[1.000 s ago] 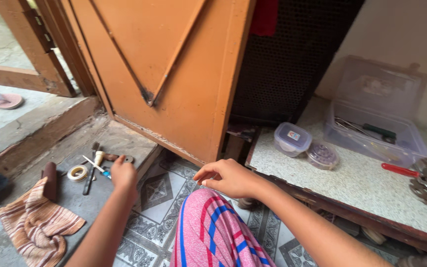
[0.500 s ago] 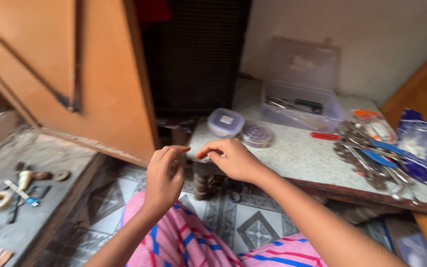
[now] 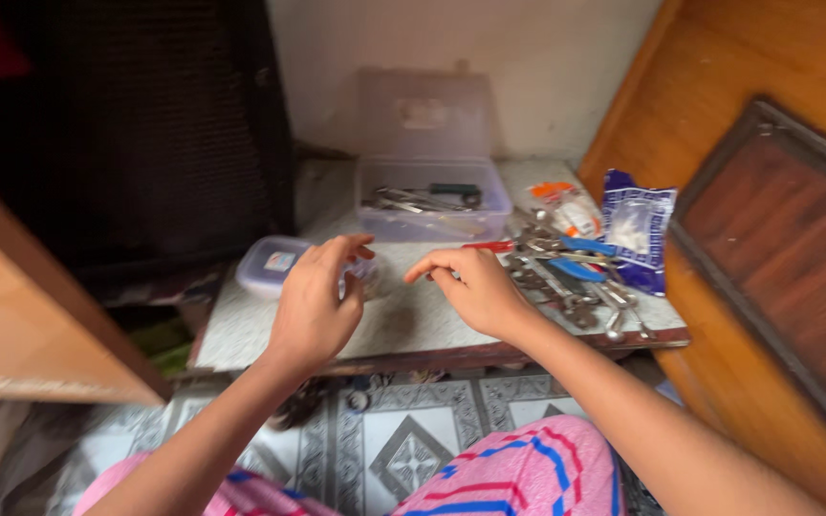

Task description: The person organizes a collection of tools by picking them up from a cluttered surface and placing them into a clear plastic container. They handle various items including wrenches, screwdrivers, pliers, and scissors, arranging them neatly inside the box.

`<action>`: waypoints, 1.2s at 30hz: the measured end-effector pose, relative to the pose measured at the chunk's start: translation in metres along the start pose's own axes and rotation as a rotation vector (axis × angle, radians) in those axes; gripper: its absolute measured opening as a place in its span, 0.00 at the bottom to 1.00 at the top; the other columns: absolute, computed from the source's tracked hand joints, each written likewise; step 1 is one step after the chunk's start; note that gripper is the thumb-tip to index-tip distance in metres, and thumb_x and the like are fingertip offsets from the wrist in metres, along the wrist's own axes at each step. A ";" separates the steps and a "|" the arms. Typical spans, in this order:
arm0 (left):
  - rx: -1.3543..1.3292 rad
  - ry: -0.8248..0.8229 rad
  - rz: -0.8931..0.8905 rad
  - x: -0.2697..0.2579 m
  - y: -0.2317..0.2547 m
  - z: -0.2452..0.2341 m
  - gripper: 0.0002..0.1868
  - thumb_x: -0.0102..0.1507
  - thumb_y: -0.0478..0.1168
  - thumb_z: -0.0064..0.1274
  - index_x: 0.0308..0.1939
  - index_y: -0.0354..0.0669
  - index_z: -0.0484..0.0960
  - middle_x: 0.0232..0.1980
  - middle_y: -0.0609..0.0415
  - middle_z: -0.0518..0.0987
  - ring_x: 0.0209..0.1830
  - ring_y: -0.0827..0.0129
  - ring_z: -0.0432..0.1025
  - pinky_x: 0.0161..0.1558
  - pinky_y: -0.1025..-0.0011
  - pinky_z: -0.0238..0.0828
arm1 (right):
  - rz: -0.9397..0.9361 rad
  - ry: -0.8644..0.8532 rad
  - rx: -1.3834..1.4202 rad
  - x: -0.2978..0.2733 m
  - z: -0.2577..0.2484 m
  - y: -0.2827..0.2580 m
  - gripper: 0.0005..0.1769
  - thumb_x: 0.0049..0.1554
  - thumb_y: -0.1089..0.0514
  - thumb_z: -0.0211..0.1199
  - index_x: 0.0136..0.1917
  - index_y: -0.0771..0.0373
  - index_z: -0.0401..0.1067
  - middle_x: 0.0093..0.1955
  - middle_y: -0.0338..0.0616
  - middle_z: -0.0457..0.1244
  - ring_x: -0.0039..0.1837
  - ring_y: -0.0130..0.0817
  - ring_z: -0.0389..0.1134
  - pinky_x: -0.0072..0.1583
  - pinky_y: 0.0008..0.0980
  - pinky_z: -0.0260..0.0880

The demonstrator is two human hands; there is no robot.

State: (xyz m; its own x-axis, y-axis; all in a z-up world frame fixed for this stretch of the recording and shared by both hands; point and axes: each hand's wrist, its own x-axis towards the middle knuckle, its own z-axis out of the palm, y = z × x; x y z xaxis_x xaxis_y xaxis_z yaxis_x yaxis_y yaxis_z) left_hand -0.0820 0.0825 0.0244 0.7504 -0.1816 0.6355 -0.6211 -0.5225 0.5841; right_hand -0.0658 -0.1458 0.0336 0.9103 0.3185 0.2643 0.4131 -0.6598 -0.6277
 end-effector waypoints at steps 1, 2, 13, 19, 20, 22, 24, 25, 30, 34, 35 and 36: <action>0.009 -0.023 -0.043 0.007 0.002 0.006 0.24 0.57 0.28 0.47 0.59 0.40 0.76 0.53 0.50 0.82 0.54 0.53 0.73 0.57 0.57 0.68 | -0.091 0.066 0.000 -0.002 -0.005 0.011 0.15 0.59 0.65 0.54 0.50 0.59 0.81 0.43 0.48 0.73 0.44 0.32 0.72 0.47 0.32 0.70; 0.019 -0.046 -0.085 0.013 0.003 0.011 0.26 0.57 0.28 0.47 0.60 0.41 0.75 0.54 0.51 0.82 0.53 0.52 0.72 0.56 0.57 0.68 | -0.183 0.130 -0.003 -0.006 -0.011 0.021 0.15 0.58 0.66 0.54 0.49 0.59 0.81 0.46 0.45 0.74 0.45 0.28 0.74 0.48 0.30 0.71; 0.407 -0.020 0.062 0.037 -0.029 0.098 0.29 0.64 0.44 0.45 0.68 0.38 0.66 0.74 0.44 0.64 0.76 0.51 0.55 0.74 0.50 0.43 | 0.379 0.406 -0.220 -0.033 -0.091 0.070 0.13 0.54 0.64 0.61 0.50 0.55 0.82 0.42 0.49 0.74 0.42 0.35 0.75 0.45 0.33 0.74; 0.604 -0.029 0.169 0.029 -0.044 0.112 0.34 0.66 0.52 0.38 0.72 0.39 0.60 0.78 0.44 0.57 0.78 0.56 0.49 0.75 0.49 0.33 | 0.443 0.339 -0.218 -0.039 -0.113 0.114 0.13 0.48 0.63 0.67 0.48 0.58 0.83 0.44 0.42 0.76 0.44 0.31 0.78 0.49 0.30 0.76; 0.621 -0.053 0.126 0.027 -0.042 0.111 0.34 0.65 0.52 0.39 0.72 0.39 0.61 0.78 0.47 0.57 0.78 0.56 0.49 0.75 0.49 0.33 | 0.477 0.313 -0.217 -0.039 -0.112 0.116 0.13 0.48 0.63 0.68 0.48 0.58 0.83 0.44 0.42 0.76 0.44 0.30 0.78 0.49 0.30 0.76; 0.628 -0.080 0.087 0.027 -0.039 0.110 0.34 0.64 0.52 0.40 0.72 0.40 0.62 0.77 0.49 0.58 0.78 0.56 0.50 0.76 0.49 0.34 | 0.534 0.290 -0.209 -0.041 -0.108 0.116 0.12 0.47 0.61 0.70 0.47 0.58 0.83 0.44 0.42 0.76 0.45 0.30 0.78 0.50 0.30 0.77; 0.609 -0.081 0.087 0.027 -0.037 0.108 0.34 0.64 0.51 0.41 0.72 0.41 0.63 0.77 0.48 0.58 0.78 0.56 0.51 0.76 0.50 0.35 | 0.574 0.263 -0.233 -0.040 -0.104 0.113 0.13 0.46 0.56 0.74 0.47 0.58 0.83 0.43 0.43 0.76 0.45 0.31 0.78 0.50 0.30 0.76; 0.611 -0.093 0.081 0.028 -0.037 0.108 0.33 0.64 0.51 0.41 0.71 0.41 0.64 0.77 0.48 0.58 0.78 0.56 0.51 0.75 0.50 0.35 | 0.587 0.251 -0.261 -0.039 -0.101 0.111 0.15 0.46 0.54 0.75 0.47 0.58 0.83 0.43 0.44 0.76 0.45 0.32 0.78 0.50 0.31 0.76; 0.601 -0.093 0.086 0.027 -0.039 0.108 0.32 0.64 0.50 0.41 0.69 0.41 0.68 0.77 0.47 0.58 0.76 0.56 0.53 0.75 0.50 0.36 | 0.436 0.282 -0.473 -0.035 -0.083 0.108 0.19 0.45 0.46 0.77 0.46 0.58 0.82 0.40 0.46 0.72 0.43 0.41 0.75 0.48 0.40 0.74; 0.583 -0.071 0.106 0.028 -0.039 0.108 0.29 0.65 0.50 0.39 0.68 0.41 0.70 0.77 0.46 0.59 0.76 0.54 0.53 0.75 0.50 0.36 | 0.259 0.324 -0.687 -0.035 -0.069 0.110 0.15 0.48 0.49 0.72 0.47 0.57 0.84 0.40 0.50 0.68 0.45 0.49 0.70 0.50 0.45 0.71; 0.577 -0.069 0.106 0.028 -0.039 0.108 0.29 0.66 0.50 0.39 0.67 0.41 0.70 0.77 0.46 0.60 0.76 0.54 0.53 0.76 0.51 0.36 | 0.203 0.331 -0.735 -0.035 -0.067 0.110 0.14 0.50 0.49 0.71 0.46 0.58 0.84 0.41 0.51 0.68 0.47 0.50 0.70 0.51 0.45 0.71; 0.570 -0.067 0.106 0.027 -0.039 0.108 0.29 0.66 0.50 0.39 0.67 0.41 0.71 0.77 0.46 0.60 0.77 0.54 0.53 0.76 0.51 0.36 | 0.188 0.308 -0.761 -0.037 -0.065 0.109 0.13 0.50 0.50 0.70 0.45 0.58 0.84 0.41 0.51 0.68 0.48 0.50 0.69 0.52 0.45 0.71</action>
State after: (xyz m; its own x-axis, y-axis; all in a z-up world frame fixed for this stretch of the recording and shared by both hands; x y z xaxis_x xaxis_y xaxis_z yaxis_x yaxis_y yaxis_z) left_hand -0.0131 0.0080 -0.0351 0.7152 -0.2995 0.6315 -0.4873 -0.8614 0.1435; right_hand -0.0532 -0.2741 0.0030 0.8862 0.0305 0.4623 0.0583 -0.9972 -0.0460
